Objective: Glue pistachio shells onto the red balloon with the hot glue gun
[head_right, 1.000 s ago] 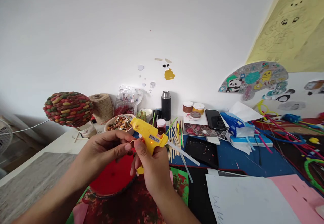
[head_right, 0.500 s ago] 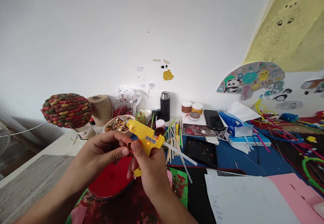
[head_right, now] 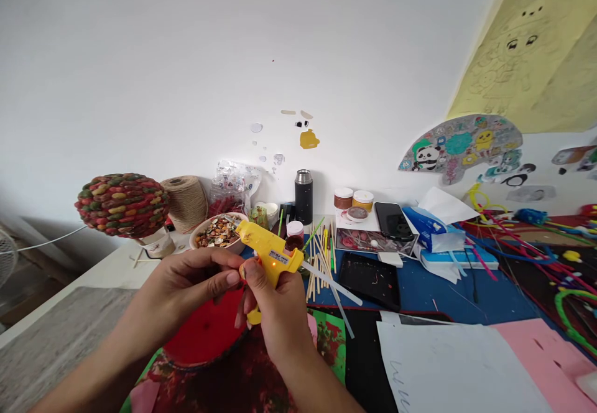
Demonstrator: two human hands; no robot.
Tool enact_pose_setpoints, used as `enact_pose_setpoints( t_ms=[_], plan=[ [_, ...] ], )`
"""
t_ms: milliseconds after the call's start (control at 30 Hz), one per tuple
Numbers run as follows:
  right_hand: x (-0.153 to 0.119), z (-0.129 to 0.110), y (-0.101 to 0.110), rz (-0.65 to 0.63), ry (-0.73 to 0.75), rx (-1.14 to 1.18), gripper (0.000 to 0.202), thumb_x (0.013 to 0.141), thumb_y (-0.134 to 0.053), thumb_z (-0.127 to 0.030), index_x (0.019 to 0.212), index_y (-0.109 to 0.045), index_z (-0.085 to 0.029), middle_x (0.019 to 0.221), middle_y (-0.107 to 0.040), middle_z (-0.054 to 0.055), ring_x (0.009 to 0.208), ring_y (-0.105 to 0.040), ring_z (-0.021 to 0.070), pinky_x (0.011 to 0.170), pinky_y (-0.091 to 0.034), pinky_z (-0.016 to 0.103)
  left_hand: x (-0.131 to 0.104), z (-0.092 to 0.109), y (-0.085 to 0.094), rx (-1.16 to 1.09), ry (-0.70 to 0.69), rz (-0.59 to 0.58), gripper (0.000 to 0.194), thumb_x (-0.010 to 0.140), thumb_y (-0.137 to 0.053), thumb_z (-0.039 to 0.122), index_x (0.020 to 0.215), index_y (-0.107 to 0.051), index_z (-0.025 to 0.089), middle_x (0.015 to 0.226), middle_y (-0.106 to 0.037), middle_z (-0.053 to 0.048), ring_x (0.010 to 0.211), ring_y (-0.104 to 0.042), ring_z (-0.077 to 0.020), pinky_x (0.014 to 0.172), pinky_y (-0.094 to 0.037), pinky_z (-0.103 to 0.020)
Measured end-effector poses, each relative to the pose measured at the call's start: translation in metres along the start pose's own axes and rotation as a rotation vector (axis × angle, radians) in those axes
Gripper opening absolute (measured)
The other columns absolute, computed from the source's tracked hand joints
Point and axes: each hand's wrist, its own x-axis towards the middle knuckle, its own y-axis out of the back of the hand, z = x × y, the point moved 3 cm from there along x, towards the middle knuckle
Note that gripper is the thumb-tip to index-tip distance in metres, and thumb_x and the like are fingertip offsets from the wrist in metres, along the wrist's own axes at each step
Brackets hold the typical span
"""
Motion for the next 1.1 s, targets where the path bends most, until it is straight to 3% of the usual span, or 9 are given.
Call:
enact_pose_setpoints(
  t_ms=[233, 433, 600, 767, 967, 1100],
  plan=[
    [0.0, -0.005, -0.003, 0.0, -0.009, 0.015, 0.073, 0.084, -0.09, -0.082, 0.06, -0.06, -0.02, 0.046, -0.051, -0.005, 0.036, -0.055, 0.0108, 0.04, -0.04, 0.021, -0.001, -0.001, -0.001, -0.037, 0.027, -0.008, 0.024, 0.098, -0.092, 0.047, 0.101, -0.089, 0.024, 0.073, -0.086, -0.004, 0.06, -0.082, -0.0209, 0.064, -0.068, -0.03],
    [-0.001, -0.008, -0.002, 0.006, -0.004, 0.057, 0.07, 0.087, -0.089, -0.081, 0.065, -0.067, -0.017, 0.046, -0.053, -0.004, 0.035, -0.053, 0.0093, 0.041, -0.036, 0.02, -0.001, -0.002, 0.016, 0.097, -0.005, 0.162, 0.023, 0.085, -0.102, 0.042, 0.092, -0.092, 0.023, 0.067, -0.077, -0.001, 0.053, -0.065, -0.0103, 0.054, -0.055, -0.019],
    [0.0, -0.007, -0.002, 0.012, -0.018, 0.081, 0.068, 0.084, -0.091, -0.081, 0.073, -0.071, -0.017, 0.047, -0.053, -0.006, 0.034, -0.053, 0.0101, 0.039, -0.035, 0.021, -0.002, -0.005, 0.023, 0.121, 0.033, 0.19, 0.029, 0.085, -0.101, 0.048, 0.093, -0.093, 0.021, 0.066, -0.074, -0.001, 0.055, -0.059, -0.0091, 0.053, -0.05, -0.017],
    [0.0, -0.005, -0.001, -0.004, -0.014, 0.036, 0.079, 0.085, -0.088, -0.084, 0.053, -0.056, -0.019, 0.045, -0.05, -0.004, 0.035, -0.053, 0.0087, 0.04, -0.034, 0.021, -0.002, -0.002, 0.019, 0.204, -0.003, 0.197, 0.023, 0.086, -0.098, 0.042, 0.092, -0.092, 0.021, 0.068, -0.078, -0.002, 0.055, -0.061, -0.0105, 0.054, -0.051, -0.018],
    [0.001, -0.002, 0.002, 0.012, -0.006, 0.027, 0.074, 0.086, -0.09, -0.08, 0.058, -0.058, -0.019, 0.048, -0.054, -0.004, 0.038, -0.058, 0.0096, 0.041, -0.039, 0.02, -0.005, 0.001, 0.011, 0.369, -0.103, 0.198, 0.015, 0.095, -0.084, 0.032, 0.103, -0.093, 0.023, 0.074, -0.085, -0.003, 0.058, -0.074, -0.0149, 0.06, -0.06, -0.022],
    [0.001, -0.003, 0.001, 0.025, -0.011, 0.011, 0.073, 0.082, -0.092, -0.082, 0.06, -0.061, -0.019, 0.048, -0.054, -0.005, 0.038, -0.057, 0.0095, 0.042, -0.043, 0.02, -0.009, 0.003, 0.009, 0.526, -0.173, 0.237, 0.016, 0.094, -0.082, 0.03, 0.102, -0.092, 0.022, 0.076, -0.087, -0.002, 0.064, -0.079, -0.0166, 0.066, -0.063, -0.022]
  ],
)
